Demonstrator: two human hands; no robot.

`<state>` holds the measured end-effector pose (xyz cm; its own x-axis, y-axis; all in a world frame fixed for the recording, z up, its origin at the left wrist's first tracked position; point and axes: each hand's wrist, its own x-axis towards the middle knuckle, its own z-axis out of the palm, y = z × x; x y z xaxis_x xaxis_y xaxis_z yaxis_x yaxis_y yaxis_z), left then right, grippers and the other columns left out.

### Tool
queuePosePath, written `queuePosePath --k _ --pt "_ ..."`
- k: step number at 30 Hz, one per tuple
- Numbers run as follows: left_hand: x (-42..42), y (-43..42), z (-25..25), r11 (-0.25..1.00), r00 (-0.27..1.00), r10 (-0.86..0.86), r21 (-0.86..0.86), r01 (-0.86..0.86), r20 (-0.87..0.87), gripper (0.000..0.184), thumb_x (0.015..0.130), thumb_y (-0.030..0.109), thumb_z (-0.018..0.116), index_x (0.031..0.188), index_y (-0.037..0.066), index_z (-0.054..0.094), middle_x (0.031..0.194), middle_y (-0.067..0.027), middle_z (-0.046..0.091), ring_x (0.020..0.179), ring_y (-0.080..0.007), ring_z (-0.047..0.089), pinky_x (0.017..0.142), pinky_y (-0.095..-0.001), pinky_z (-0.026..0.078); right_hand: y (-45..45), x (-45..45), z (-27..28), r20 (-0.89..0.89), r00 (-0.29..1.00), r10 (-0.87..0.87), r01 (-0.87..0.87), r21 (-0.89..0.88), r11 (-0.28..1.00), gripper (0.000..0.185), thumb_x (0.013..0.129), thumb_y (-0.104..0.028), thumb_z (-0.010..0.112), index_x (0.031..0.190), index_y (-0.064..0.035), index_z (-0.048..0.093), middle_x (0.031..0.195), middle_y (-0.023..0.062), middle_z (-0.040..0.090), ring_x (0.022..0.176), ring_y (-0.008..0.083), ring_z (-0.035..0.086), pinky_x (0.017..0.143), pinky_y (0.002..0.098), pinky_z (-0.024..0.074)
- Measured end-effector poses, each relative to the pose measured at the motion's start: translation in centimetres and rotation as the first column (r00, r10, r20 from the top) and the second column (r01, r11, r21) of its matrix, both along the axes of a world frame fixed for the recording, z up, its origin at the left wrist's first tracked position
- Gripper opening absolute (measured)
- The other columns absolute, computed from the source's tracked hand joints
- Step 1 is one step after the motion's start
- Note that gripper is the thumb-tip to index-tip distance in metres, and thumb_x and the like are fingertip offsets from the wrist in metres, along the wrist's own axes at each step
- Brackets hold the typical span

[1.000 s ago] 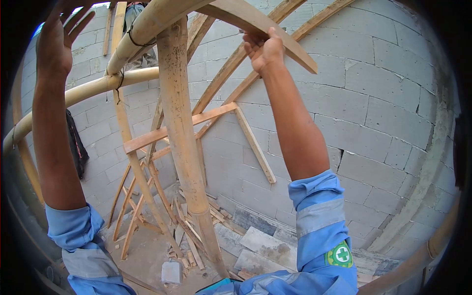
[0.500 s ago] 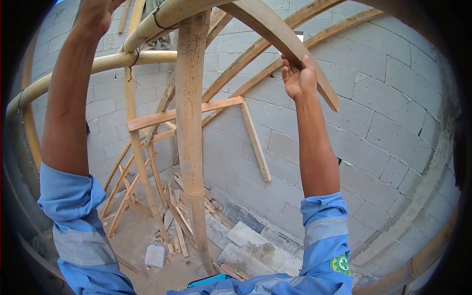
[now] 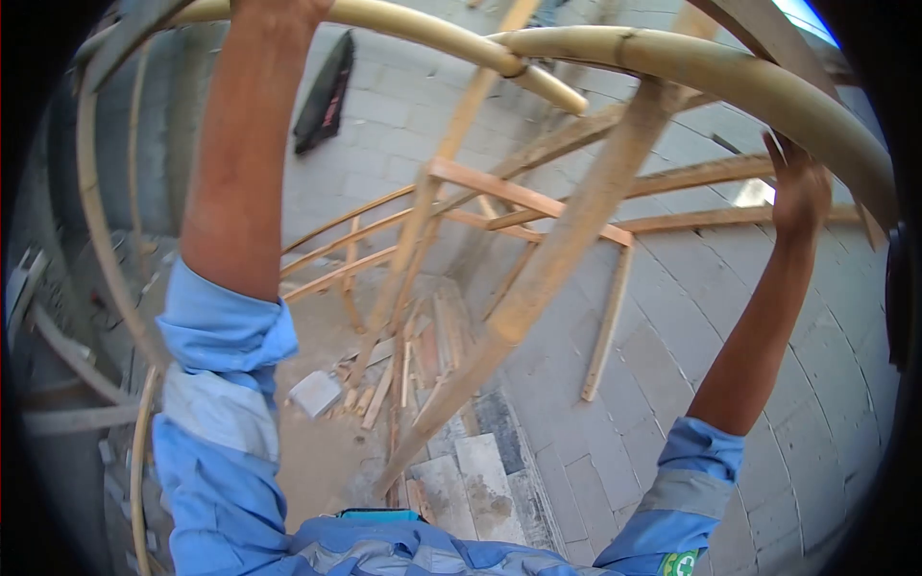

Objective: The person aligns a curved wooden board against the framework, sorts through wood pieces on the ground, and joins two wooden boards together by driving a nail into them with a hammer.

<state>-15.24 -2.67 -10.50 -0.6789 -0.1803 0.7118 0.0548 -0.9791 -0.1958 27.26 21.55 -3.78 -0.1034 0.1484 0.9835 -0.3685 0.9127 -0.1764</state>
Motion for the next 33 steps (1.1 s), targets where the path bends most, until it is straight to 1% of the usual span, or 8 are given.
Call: queuePosePath --k 4,7,11,14,20,25,27,33 --pt "-1.7 -0.8 -6.4 0.998 0.992 -0.057 0.026 0.055 0.114 0.033 0.095 0.033 0.073 0.112 0.006 0.063 0.1 -0.0088 0.068 0.087 -0.0209 0.07 0.077 -0.0349 0.063 -3.2 -5.2 -12.1 -0.415 0.91 0.007 -0.172 -0.362 0.916 0.052 0.109 -0.041 0.041 0.13 0.0027 0.058 0.118 0.0159 0.066 0.113 0.0277 0.064 0.106 0.0419 0.0469" --pt "-1.4 -1.1 -12.1 0.97 0.958 -0.239 -0.002 0.242 0.16 0.037 0.094 0.034 0.075 0.115 0.006 0.063 0.102 -0.0081 0.068 0.091 -0.0202 0.069 0.08 -0.035 0.062 -3.0 -9.8 -20.6 -0.023 0.975 0.22 -0.209 -0.419 0.884 0.056 0.109 -0.046 0.04 0.13 0.0028 0.059 0.115 0.0139 0.066 0.111 0.0252 0.064 0.104 0.0395 0.0477" --pt "-1.2 -3.3 -22.2 0.957 0.905 -0.263 -0.031 0.29 0.334 0.05 0.098 0.041 0.068 0.133 0.009 0.054 0.125 -0.0089 0.063 0.119 -0.0236 0.06 0.105 -0.0421 0.049 -10.4 -16.4 -20.1 0.271 0.896 0.352 -0.28 -0.271 0.921 0.08 0.104 -0.061 0.036 0.149 0.0045 0.039 0.148 0.0255 0.05 0.134 0.0378 0.052 0.116 0.0471 0.0376" --pt "-1.8 -5.4 -31.4 0.881 0.8 -0.382 -0.078 0.466 0.463 0.063 0.094 0.049 0.071 0.137 0.009 0.048 0.132 -0.0077 0.059 0.127 -0.0216 0.053 0.111 -0.0424 0.043 -14.2 -18.6 -15.2 -0.035 0.889 0.456 -0.438 -0.351 0.827 0.079 0.102 -0.056 0.038 0.147 0.0093 0.038 0.143 0.0324 0.048 0.136 0.0427 0.047 0.119 0.0578 0.0288" --pt "-3.3 -9.5 -50.8 0.53 0.474 -0.51 -0.171 0.83 0.718 0.073 0.094 0.055 0.068 0.144 0.008 0.043 0.144 -0.0114 0.051 0.135 -0.0259 0.048 0.116 -0.0448 0.039 -20.4 -23.0 -20.0 -0.095 0.913 0.397 -0.408 -0.26 0.875 0.072 0.092 -0.041 0.054 0.138 0.0132 0.044 0.12 0.0293 0.056 0.118 0.0399 0.053 0.114 0.0546 0.0333" --pt "-5.7 -15.0 -66.1 0.014 0.242 -0.177 -0.244 0.97 0.954 0.096 0.084 0.068 0.071 0.147 0.003 0.039 0.151 -0.0178 0.045 0.129 -0.0336 0.056 0.107 -0.0485 0.046 -24.5 -32.4 -35.2 0.022 0.962 0.271 -0.219 -0.529 0.82 0.077 0.088 -0.036 0.06 0.147 0.0065 0.034 0.108 0.0195 0.061 0.097 0.0315 0.063 0.091 0.0448 0.0491" --pt "-6.1 -17.8 -68.5 -0.245 0.439 0.225 -0.385 0.89 0.87 0.097 0.085 0.065 0.071 0.149 0.001 0.036 0.148 -0.0205 0.046 0.125 -0.0324 0.059 0.103 -0.0476 0.049 -25.0 -35.8 -41.9 0.073 0.962 0.264 -0.162 -0.624 0.764 0.072 0.086 -0.024 0.066 0.144 0.0052 0.035 0.096 0.0186 0.065 0.089 0.03 0.066 0.084 0.0441 0.0544" --pt "-9.0 -20.1 -62.5 -0.189 0.946 -0.067 -0.935 0.299 0.316 0.096 0.085 0.051 0.079 0.152 -0.001 0.033 0.146 -0.0213 0.047 0.128 -0.0302 0.057 0.108 -0.0442 0.045 -29.0 -41.1 -60.3 0.343 0.936 0.08 0.123 -0.532 0.838 0.041 0.088 -0.015 0.076 0.122 0.0056 0.062 0.098 0.0098 0.072 0.093 0.019 0.067 0.091 0.0346 0.0514"
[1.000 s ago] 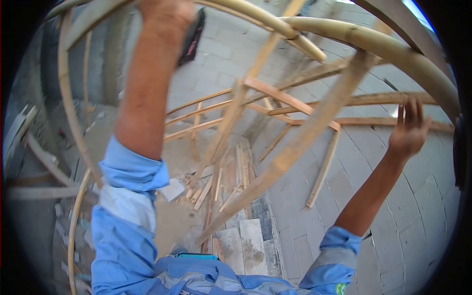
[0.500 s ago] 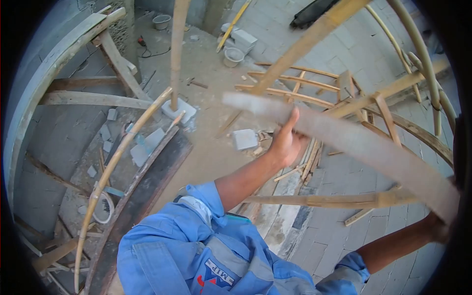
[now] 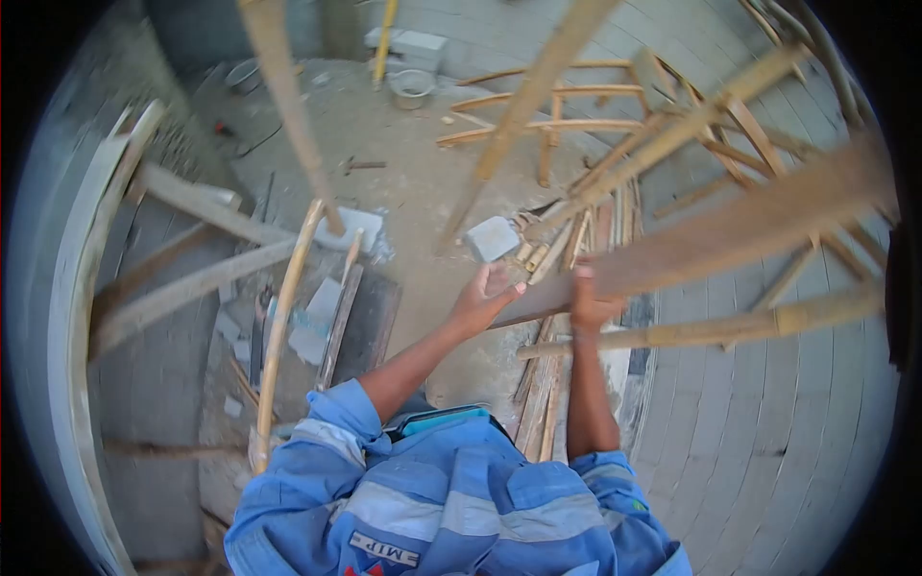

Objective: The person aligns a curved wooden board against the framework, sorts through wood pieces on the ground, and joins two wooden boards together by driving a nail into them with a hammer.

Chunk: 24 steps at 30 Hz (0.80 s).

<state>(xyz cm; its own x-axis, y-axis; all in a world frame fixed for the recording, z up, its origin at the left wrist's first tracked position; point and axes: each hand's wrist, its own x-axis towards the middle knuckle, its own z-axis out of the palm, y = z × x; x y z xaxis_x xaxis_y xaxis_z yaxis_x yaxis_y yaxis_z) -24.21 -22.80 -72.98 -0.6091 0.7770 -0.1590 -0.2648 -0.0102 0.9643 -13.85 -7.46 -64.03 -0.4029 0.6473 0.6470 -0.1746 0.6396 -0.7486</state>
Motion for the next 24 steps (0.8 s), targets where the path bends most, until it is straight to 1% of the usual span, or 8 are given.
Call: queuePosePath --k 2,5,7,8,11,16,19,24 --pt "-1.0 1.0 4.7 0.985 0.962 0.019 0.17 0.029 -0.271 0.098 0.082 0.044 0.084 0.152 -0.001 0.032 0.144 -0.0203 0.051 0.129 -0.03 0.057 0.11 -0.0425 0.043 -1.0 -0.6 -4.5 0.055 0.996 0.067 -0.062 -0.09 0.994 0.031 0.087 -0.019 0.077 0.11 0.0009 0.068 0.104 0.0107 0.073 0.098 0.0225 0.069 0.089 0.037 0.0539" --pt "-2.5 3.7 9.4 0.874 0.892 0.09 0.464 0.142 -0.443 0.102 0.078 0.036 0.087 0.153 -0.001 0.03 0.14 -0.0195 0.055 0.13 -0.0294 0.057 0.111 -0.0416 0.043 -2.0 0.2 -9.6 0.376 0.918 0.128 -0.112 -0.066 0.992 0.054 0.081 -0.024 0.082 0.127 -0.0036 0.064 0.106 0.0161 0.072 0.099 0.0275 0.071 0.089 0.039 0.0556" --pt "-1.9 4.3 11.5 0.851 0.975 -0.03 0.507 0.141 -0.221 0.09 0.077 0.029 0.087 0.147 0.0 0.038 0.131 -0.0163 0.059 0.122 -0.0266 0.06 0.106 -0.0396 0.046 -4.1 1.1 -10.4 0.338 0.936 0.094 -0.079 -0.057 0.995 0.067 0.08 -0.026 0.082 0.139 -0.0054 0.056 0.113 0.0195 0.069 0.103 0.0331 0.07 0.088 0.0412 0.0562" --pt "-1.4 4.6 11.8 0.849 0.991 -0.088 0.513 0.127 -0.099 0.085 0.077 0.026 0.087 0.144 0.001 0.042 0.127 -0.0146 0.061 0.118 -0.0252 0.062 0.104 -0.0387 0.048 -4.3 2.6 -10.9 0.422 0.905 0.062 -0.03 -0.081 0.996 0.073 0.08 -0.031 0.082 0.142 -0.0055 0.053 0.116 0.0206 0.068 0.105 0.0345 0.069 0.09 0.0423 0.0555" --pt "0.8 4.9 8.1 0.941 0.957 -0.146 0.262 0.212 -0.251 0.061 0.077 0.019 0.085 0.127 0.003 0.054 0.112 -0.0089 0.062 0.104 -0.0195 0.062 0.094 -0.0348 0.05 -4.8 6.2 -12.5 0.674 0.738 0.028 0.089 -0.138 0.986 0.088 0.08 -0.045 0.082 0.15 -0.0056 0.045 0.126 0.0232 0.064 0.113 0.0378 0.067 0.096 0.0448 0.0532" --pt "6.5 6.9 5.1 0.927 0.937 -0.223 0.24 0.29 -0.27 0.046 0.077 0.016 0.083 0.113 0.005 0.056 0.101 -0.0046 0.058 0.096 -0.0156 0.059 0.088 -0.0326 0.048 -4.5 15.5 -14.8 0.899 0.414 0.145 0.189 -0.241 0.952 0.098 0.08 -0.06 0.077 0.152 -0.0032 0.042 0.131 0.0248 0.062 0.118 0.0391 0.065 0.104 0.0455 0.0489" --pt "8.9 7.1 5.5 0.916 0.925 -0.26 0.234 0.327 -0.276 0.046 0.076 0.015 0.082 0.113 0.005 0.056 0.1 -0.0043 0.058 0.096 -0.0156 0.058 0.088 -0.0329 0.048 -5.8 20.8 -13.9 0.753 0.637 0.166 0.329 -0.46 0.825 0.094 0.082 -0.057 0.077 0.15 -0.0016 0.044 0.129 0.0241 0.064 0.117 0.0368 0.066 0.102 0.0443 0.0507" --pt "12.0 7.5 5.7 0.883 0.886 -0.308 0.242 0.402 -0.348 0.05 0.077 0.016 0.081 0.118 0.005 0.054 0.103 -0.0053 0.058 0.098 -0.0168 0.058 0.09 -0.034 0.048 -8.1 25.9 -10.8 0.612 0.787 -0.074 0.438 -0.471 0.766 0.086 0.084 -0.051 0.079 0.147 -0.0018 0.048 0.125 0.0227 0.066 0.109 0.0328 0.068 0.097 0.0412 0.053"
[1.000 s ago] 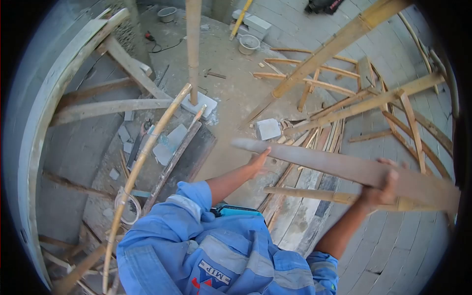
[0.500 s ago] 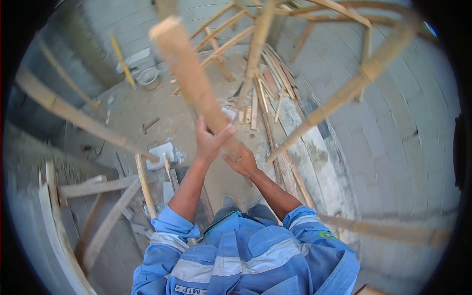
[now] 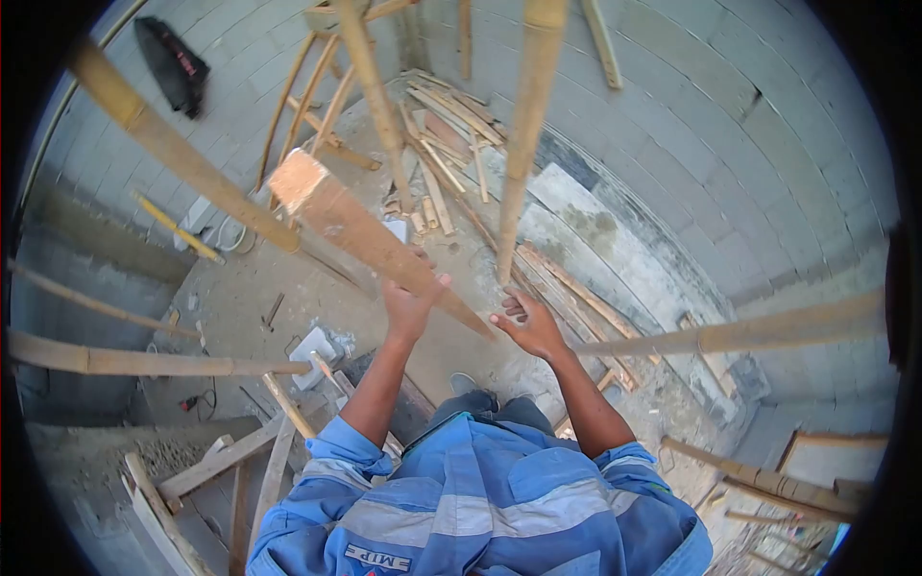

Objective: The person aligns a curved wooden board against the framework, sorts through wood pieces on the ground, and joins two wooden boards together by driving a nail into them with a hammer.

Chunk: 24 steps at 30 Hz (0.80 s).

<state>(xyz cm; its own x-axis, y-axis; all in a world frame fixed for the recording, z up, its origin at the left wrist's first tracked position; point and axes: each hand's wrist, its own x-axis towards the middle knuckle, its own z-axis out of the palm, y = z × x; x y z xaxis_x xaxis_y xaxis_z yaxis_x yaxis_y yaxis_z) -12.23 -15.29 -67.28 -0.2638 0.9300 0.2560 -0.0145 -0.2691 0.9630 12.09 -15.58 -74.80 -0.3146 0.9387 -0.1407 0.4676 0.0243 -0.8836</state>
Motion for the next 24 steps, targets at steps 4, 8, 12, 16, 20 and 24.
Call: queuePosePath --k 4,8,12,16,20,24 --pt "4.8 -1.6 -0.7 0.992 0.992 -0.126 0.016 0.127 -0.015 0.057 0.077 0.013 0.083 0.124 0.004 0.052 0.109 -0.007 0.057 0.102 -0.0185 0.057 0.092 -0.0351 0.048 -2.9 1.4 0.9 -0.007 1.0 -0.015 0.016 0.197 0.98 0.088 0.081 -0.052 0.081 0.147 -0.0044 0.047 0.127 0.0215 0.063 0.116 0.0358 0.063 0.1 0.0441 0.0505" --pt "10.4 -4.1 -0.6 0.974 0.976 -0.217 0.057 0.218 -0.03 0.065 0.077 0.017 0.083 0.13 0.002 0.049 0.114 -0.0084 0.056 0.107 -0.02 0.056 0.098 -0.0369 0.045 -6.8 3.9 -1.3 0.104 0.993 -0.056 0.032 0.223 0.974 0.098 0.078 -0.055 0.081 0.152 -0.0067 0.039 0.134 0.022 0.055 0.126 0.0388 0.054 0.102 0.0466 0.0484" --pt "12.9 -5.0 3.2 0.934 0.94 -0.337 0.146 0.326 0.056 0.061 0.085 0.033 0.073 0.13 0.001 0.048 0.109 -0.0095 0.059 0.108 -0.0225 0.056 0.105 -0.044 0.042 -10.9 8.9 -3.7 0.173 0.985 -0.024 0.026 -0.009 1.0 0.106 0.076 -0.059 0.08 0.154 -0.0055 0.033 0.14 0.0233 0.05 0.131 0.0403 0.05 0.106 0.0473 0.0468" --pt "13.9 -4.8 8.3 0.881 0.84 -0.472 0.181 0.437 0.267 0.057 0.092 0.044 0.066 0.128 0.003 0.049 0.105 -0.008 0.058 0.104 -0.0233 0.056 0.105 -0.0483 0.043 -15.4 14.8 -10.3 0.243 0.967 -0.072 0.116 -0.172 0.978 0.116 0.071 -0.063 0.083 0.155 -0.0032 0.03 0.146 0.0252 0.046 0.137 0.042 0.045 0.111 0.0482 0.0433" --pt "13.7 -3.1 10.3 0.836 0.744 -0.543 0.175 0.519 0.388 0.051 0.098 0.047 0.06 0.125 0.005 0.051 0.104 -0.0078 0.057 0.101 -0.0246 0.058 0.101 -0.0484 0.047 -20.8 21.3 -15.2 0.367 0.91 -0.191 0.275 -0.193 0.942 0.119 0.065 -0.06 0.087 0.157 -0.0089 0.031 0.149 0.0242 0.045 0.136 0.0409 0.046 0.113 0.0472 0.0415" --pt "13.4 -1.6 9.2 0.88 0.773 -0.432 0.029 0.474 0.465 0.048 0.099 0.05 0.058 0.118 0.006 0.054 0.098 -0.0082 0.059 0.093 -0.0258 0.061 0.092 -0.0468 0.051 -25.8 25.5 -16.5 0.433 0.852 -0.293 0.353 -0.062 0.934 0.106 0.066 -0.047 0.086 0.153 -0.0101 0.038 0.147 0.0199 0.048 0.135 0.0386 0.048 0.112 0.047 0.0424"
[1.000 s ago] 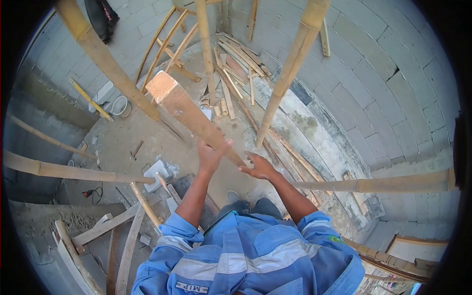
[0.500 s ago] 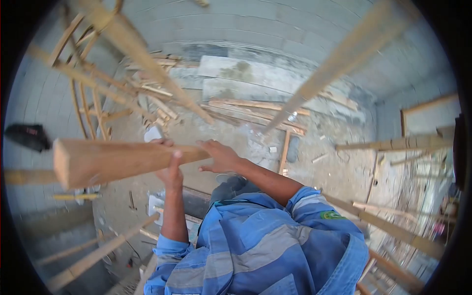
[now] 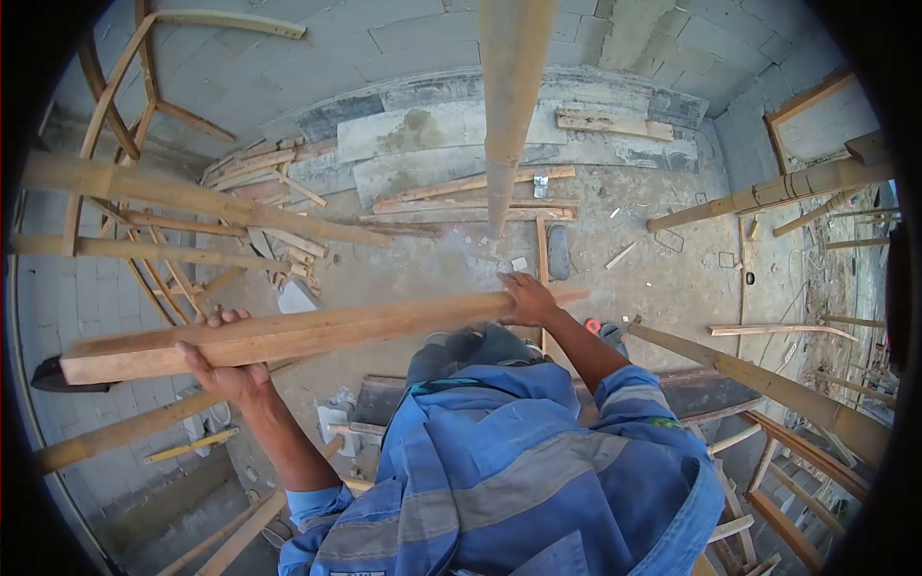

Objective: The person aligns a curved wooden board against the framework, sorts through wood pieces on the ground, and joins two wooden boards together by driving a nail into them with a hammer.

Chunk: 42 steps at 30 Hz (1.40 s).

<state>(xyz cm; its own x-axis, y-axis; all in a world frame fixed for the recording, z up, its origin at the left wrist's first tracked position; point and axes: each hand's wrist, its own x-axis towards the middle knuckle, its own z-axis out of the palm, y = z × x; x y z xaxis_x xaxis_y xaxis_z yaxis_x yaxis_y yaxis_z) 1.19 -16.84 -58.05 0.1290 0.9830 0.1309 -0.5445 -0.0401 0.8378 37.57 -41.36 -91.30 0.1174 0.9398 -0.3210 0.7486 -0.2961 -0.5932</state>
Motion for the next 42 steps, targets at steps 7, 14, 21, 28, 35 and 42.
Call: queuePosePath --k 7,14,21,28,35,42 --pt "-2.1 4.8 -8.1 0.962 0.991 0.13 -0.236 -0.135 -0.035 0.053 0.095 0.054 0.062 0.118 0.006 0.053 0.099 -0.0095 0.059 0.091 -0.028 0.062 0.089 -0.0467 0.052 -3.2 0.9 -0.7 0.022 0.999 0.032 -0.03 -0.092 0.995 0.065 0.07 -0.03 0.077 0.13 -0.0069 0.063 0.127 0.0136 0.065 0.124 0.0318 0.058 0.108 0.0421 0.047" --pt "-8.0 9.8 -16.1 0.779 0.911 0.31 -0.476 -0.408 -0.274 0.078 0.09 0.061 0.064 0.14 0.007 0.038 0.118 -0.0154 0.053 0.109 -0.0349 0.057 0.097 -0.0529 0.049 -2.6 -1.8 -0.8 0.022 0.996 0.089 -0.088 -0.049 0.995 0.061 0.073 -0.032 0.077 0.127 -0.0076 0.065 0.124 0.014 0.066 0.118 0.0327 0.061 0.105 0.043 0.0489" --pt "-20.1 17.7 -30.2 0.579 0.868 -0.009 -0.71 -0.401 -0.497 0.087 0.09 0.067 0.06 0.149 0.008 0.034 0.132 -0.0145 0.051 0.122 -0.0345 0.052 0.104 -0.0545 0.045 1.4 -7.3 3.9 -0.026 0.999 0.04 -0.044 -0.199 0.979 0.057 0.075 -0.04 0.077 0.127 -0.016 0.067 0.113 0.0134 0.07 0.109 0.0331 0.066 0.093 0.0461 0.0537" --pt "-23.4 21.9 -40.7 0.546 0.277 -0.55 -0.59 -0.594 -0.788 0.094 0.085 0.062 0.07 0.149 0.002 0.037 0.144 -0.0215 0.048 0.127 -0.0357 0.052 0.102 -0.0512 0.045 9.5 -16.6 1.4 0.021 0.999 0.039 -0.029 -0.355 0.934 0.041 0.076 -0.047 0.078 0.102 -0.0159 0.075 0.092 0.01 0.074 0.093 0.0313 0.073 0.081 0.045 0.0575" --pt "-7.5 19.0 -40.3 0.496 -0.253 -0.732 -0.749 0.438 -0.633 0.085 0.09 0.045 0.074 0.15 -0.003 0.04 0.142 -0.0226 0.055 0.127 -0.0308 0.056 0.106 -0.0429 0.044 16.4 -24.2 -1.1 0.057 0.998 0.033 -0.014 -0.308 0.951 0.014 0.077 -0.027 0.075 0.084 -0.0166 0.08 0.081 0.0074 0.076 0.079 0.0299 0.075 0.069 0.0446 0.0594" --pt "12.8 5.0 -31.9 -0.199 -0.478 -0.732 -0.519 0.831 -0.485 0.094 0.079 0.04 0.084 0.151 0.0 0.039 0.142 -0.0219 0.056 0.132 -0.0291 0.055 0.108 -0.04 0.044 20.2 -28.6 -5.0 0.036 0.999 0.0 0.014 -0.387 0.922 0.027 0.083 -0.026 0.072 0.108 -0.0135 0.073 0.113 0.0092 0.07 0.109 0.0269 0.065 0.091 0.0449 0.0498"
